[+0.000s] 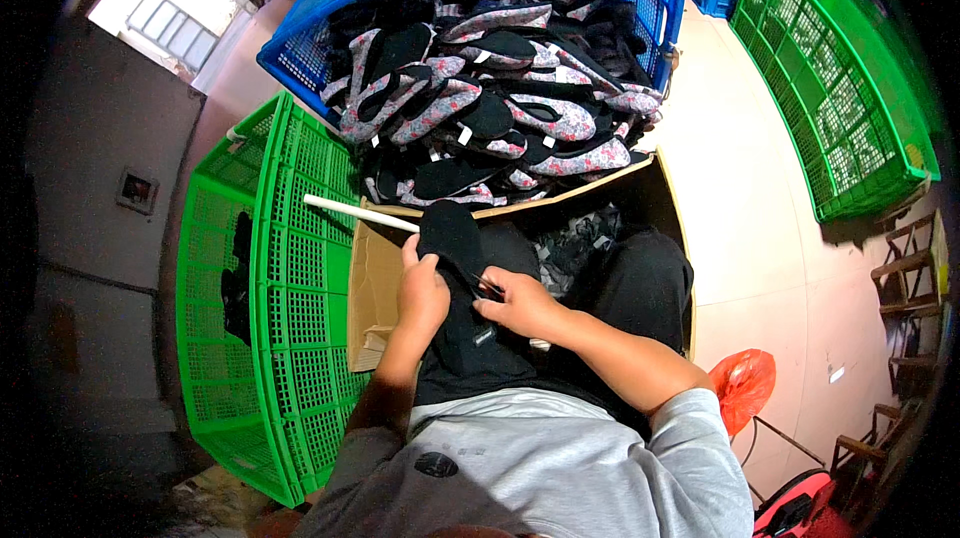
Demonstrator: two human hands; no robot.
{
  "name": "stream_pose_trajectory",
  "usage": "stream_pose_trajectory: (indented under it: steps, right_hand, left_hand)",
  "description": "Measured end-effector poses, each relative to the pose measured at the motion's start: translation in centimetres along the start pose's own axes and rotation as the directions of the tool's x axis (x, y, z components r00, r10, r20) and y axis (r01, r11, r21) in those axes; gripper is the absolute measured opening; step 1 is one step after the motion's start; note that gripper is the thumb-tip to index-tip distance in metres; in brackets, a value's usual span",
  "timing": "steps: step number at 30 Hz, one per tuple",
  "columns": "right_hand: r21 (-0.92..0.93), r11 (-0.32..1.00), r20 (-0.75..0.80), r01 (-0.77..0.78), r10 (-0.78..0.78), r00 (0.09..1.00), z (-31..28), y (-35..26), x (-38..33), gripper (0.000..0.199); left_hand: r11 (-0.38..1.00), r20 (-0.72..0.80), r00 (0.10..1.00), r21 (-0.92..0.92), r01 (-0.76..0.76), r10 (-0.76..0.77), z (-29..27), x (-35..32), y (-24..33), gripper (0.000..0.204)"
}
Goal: The person sits on the floor and assembles floral-patterned slippers by hand. They pick up a slipper upper and a black sole, align the parts, and press them together to attach them. The person handles the slippers one at a time, inspecting the fit and pressing the edges to secure the bond.
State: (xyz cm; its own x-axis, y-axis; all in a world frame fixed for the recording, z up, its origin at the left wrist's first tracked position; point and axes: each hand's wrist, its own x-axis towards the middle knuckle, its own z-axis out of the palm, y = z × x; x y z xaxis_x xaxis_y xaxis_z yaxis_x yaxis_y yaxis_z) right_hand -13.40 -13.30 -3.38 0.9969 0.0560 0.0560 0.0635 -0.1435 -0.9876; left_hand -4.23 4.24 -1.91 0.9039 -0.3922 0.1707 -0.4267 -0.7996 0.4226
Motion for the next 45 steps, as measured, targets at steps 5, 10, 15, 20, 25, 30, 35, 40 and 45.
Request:
stream_pose_trajectory:
  steps: [5,10,15,20,25,30,35,40,45]
  right_hand:
    - [0.357,0.928,-0.226,-0.106,0.196,0.954,-2.5,0.4,1.0,0.019]
    - [0.498,0.867,-0.332,-0.010,0.201,0.922,-3.6,-0.4,1.3,0.037]
    - [0.639,0.768,-0.327,-0.041,0.320,0.889,-3.3,0.1,0.9,0.027]
    - [0.658,0.753,-0.428,0.011,0.362,0.828,-3.6,0.2,1.1,0.020]
    - [0.681,0.724,-0.494,0.108,0.346,0.798,-4.3,0.1,1.2,0.019]
    - [0.706,0.684,-0.499,0.183,0.299,0.813,-4.8,0.7,0.8,0.023]
    - [0.773,0.591,-0.432,0.231,0.223,0.874,-4.1,0.1,0.9,0.033]
    - [0.697,0.668,-0.452,0.260,0.128,0.883,-4.4,-0.3,1.1,0.040]
    - [0.671,0.687,-0.492,0.280,0.129,0.861,-3.9,-0.4,1.4,0.039]
  left_hand:
    - [0.990,-0.016,0.990,0.042,-0.138,0.139,-3.7,-0.9,3.0,0.008]
    - [0.902,0.074,0.907,0.092,-0.421,0.415,-4.0,-1.7,6.3,0.005]
    - [0.887,0.059,0.886,-0.018,-0.461,0.461,-2.6,-2.0,7.1,0.010]
    - [0.821,-0.007,0.824,-0.080,-0.566,0.567,-1.8,-2.9,7.6,0.030]
    - [0.765,0.005,0.784,-0.224,-0.604,0.621,-4.6,-0.8,7.1,0.041]
    - [0.477,0.277,0.960,-0.851,0.221,0.050,-4.2,0.3,4.7,0.039]
    - [-0.230,0.682,0.592,-0.551,0.802,0.429,-1.1,-1.8,4.2,0.063]
    - [-0.275,0.621,0.572,-0.512,0.814,0.537,-0.3,-2.6,5.8,0.080]
    - [-0.059,0.657,0.592,-0.645,0.762,0.466,-1.1,-2.0,5.9,0.077]
